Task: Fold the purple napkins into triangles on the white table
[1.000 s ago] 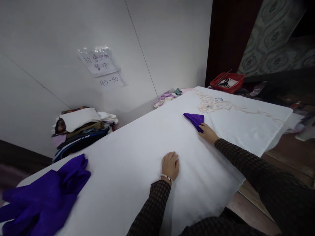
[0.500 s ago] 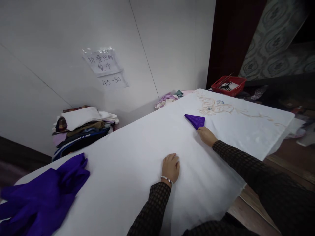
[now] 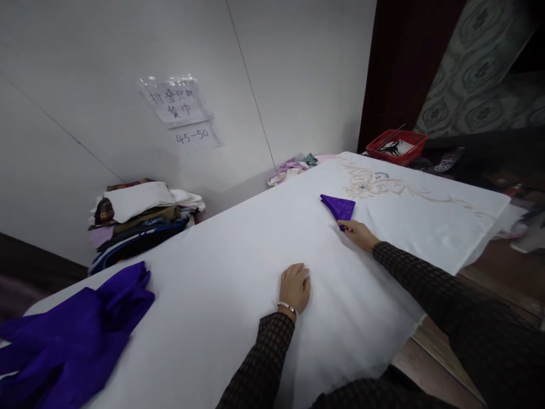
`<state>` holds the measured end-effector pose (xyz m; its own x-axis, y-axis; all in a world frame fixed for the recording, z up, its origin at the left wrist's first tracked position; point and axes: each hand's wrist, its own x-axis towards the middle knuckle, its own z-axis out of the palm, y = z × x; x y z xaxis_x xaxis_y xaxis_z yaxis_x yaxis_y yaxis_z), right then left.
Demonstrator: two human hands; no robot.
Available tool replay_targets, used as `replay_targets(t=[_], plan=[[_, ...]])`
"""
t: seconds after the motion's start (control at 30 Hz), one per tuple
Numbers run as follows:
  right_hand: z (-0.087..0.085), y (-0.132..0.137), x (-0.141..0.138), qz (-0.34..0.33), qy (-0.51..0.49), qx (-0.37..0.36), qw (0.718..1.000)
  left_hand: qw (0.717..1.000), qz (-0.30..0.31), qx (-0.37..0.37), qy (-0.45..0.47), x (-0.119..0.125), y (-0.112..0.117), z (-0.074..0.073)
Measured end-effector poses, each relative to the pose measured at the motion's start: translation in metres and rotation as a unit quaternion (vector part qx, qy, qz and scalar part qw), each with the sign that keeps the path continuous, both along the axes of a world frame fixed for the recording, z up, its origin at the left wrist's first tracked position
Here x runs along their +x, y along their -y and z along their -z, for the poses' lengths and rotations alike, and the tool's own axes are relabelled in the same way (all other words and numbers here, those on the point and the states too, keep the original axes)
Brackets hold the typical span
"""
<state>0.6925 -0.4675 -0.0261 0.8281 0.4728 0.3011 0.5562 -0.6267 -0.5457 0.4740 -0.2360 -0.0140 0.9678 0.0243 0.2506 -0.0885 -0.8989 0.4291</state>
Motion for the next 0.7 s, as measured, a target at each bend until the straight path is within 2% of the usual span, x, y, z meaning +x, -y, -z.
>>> replay_targets(t=[0.07,0.17,0.3,0.5,0.63,0.7], plan=[[0.001,0.003,0.006,0.053,-0.005,0.035,0.998,1.0,0.0,-0.001,0.0,0.0,0.0,0.0],[-0.001,0.009,0.023,0.136,0.003,0.044,0.99,1.0,0.0,-0.001,-0.005,0.0,0.0,0.0],[-0.006,0.014,0.051,0.175,0.012,0.026,0.984,1.0,-0.001,0.0,-0.013,0.0,0.0,0.0],[-0.011,-0.002,0.068,0.1,0.044,-0.021,0.994,1.0,0.0,-0.004,-0.004,0.0,0.0,-0.001],[-0.014,-0.025,0.067,0.034,0.076,-0.126,0.989,1.0,-0.003,-0.007,-0.004,-0.001,0.0,0.0],[-0.014,-0.037,0.066,0.028,0.077,-0.176,0.981,1.0,-0.003,-0.007,-0.002,-0.001,-0.001,0.001]])
